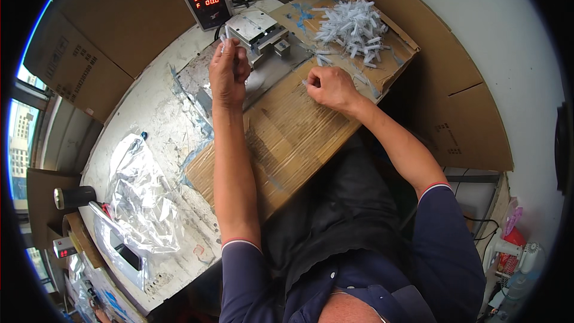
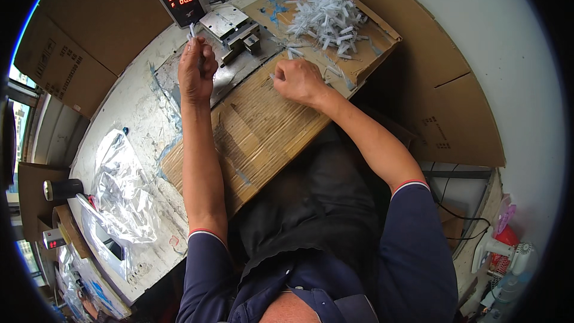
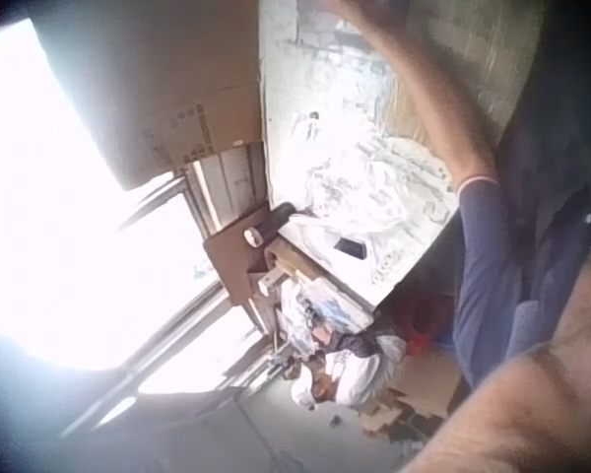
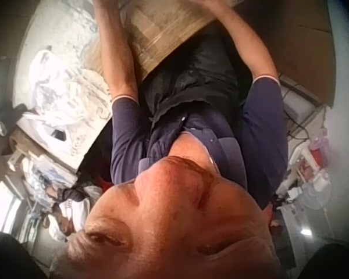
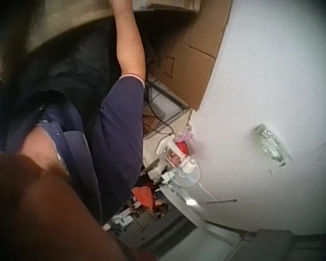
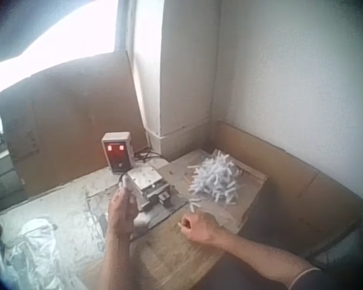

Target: Insert small plastic components into a mechanical assembly jig and use a press machine.

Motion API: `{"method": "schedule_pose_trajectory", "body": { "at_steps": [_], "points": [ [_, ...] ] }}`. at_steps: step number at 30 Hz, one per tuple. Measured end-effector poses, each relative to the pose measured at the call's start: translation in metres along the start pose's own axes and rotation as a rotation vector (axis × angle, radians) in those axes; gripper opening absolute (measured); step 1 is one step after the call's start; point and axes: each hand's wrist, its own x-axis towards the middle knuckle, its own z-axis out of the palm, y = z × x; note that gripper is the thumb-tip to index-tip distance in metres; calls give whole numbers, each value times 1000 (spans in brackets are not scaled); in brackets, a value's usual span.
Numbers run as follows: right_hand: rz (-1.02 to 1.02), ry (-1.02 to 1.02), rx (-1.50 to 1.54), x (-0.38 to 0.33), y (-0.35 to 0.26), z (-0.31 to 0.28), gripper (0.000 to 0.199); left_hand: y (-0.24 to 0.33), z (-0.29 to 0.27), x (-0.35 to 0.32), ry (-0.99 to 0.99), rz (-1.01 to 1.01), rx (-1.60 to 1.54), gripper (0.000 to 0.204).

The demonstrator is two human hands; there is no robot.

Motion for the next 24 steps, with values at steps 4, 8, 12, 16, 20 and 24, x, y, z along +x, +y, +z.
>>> {"method": "schedule_pose_trajectory", "body": {
  "at_steps": [4, 8, 12, 16, 20, 24],
  "points": [
    [3, -123, -33, 0, -6, 7, 18, 2, -4, -2, 3, -32, -9, 21],
    [-191, -25, 10, 0, -3, 6, 21, 1, -15, -2, -105, -50, -69, 25],
    [-448, -129, -135, 3, -3, 2, 32, 1, -15, -3, -123, -54, -176, 33],
    [-603, -157, -176, 8, 3, 7, 23, 0, -16, -1, -56, -52, -108, 29],
    [-645, -96, -188, 14, 8, 9, 9, -4, -11, -1, 20, -60, -12, 25],
    [-632, 5, -216, 13, 4, 11, 13, -3, -14, -1, 39, -51, 40, 25]
  ]
}}
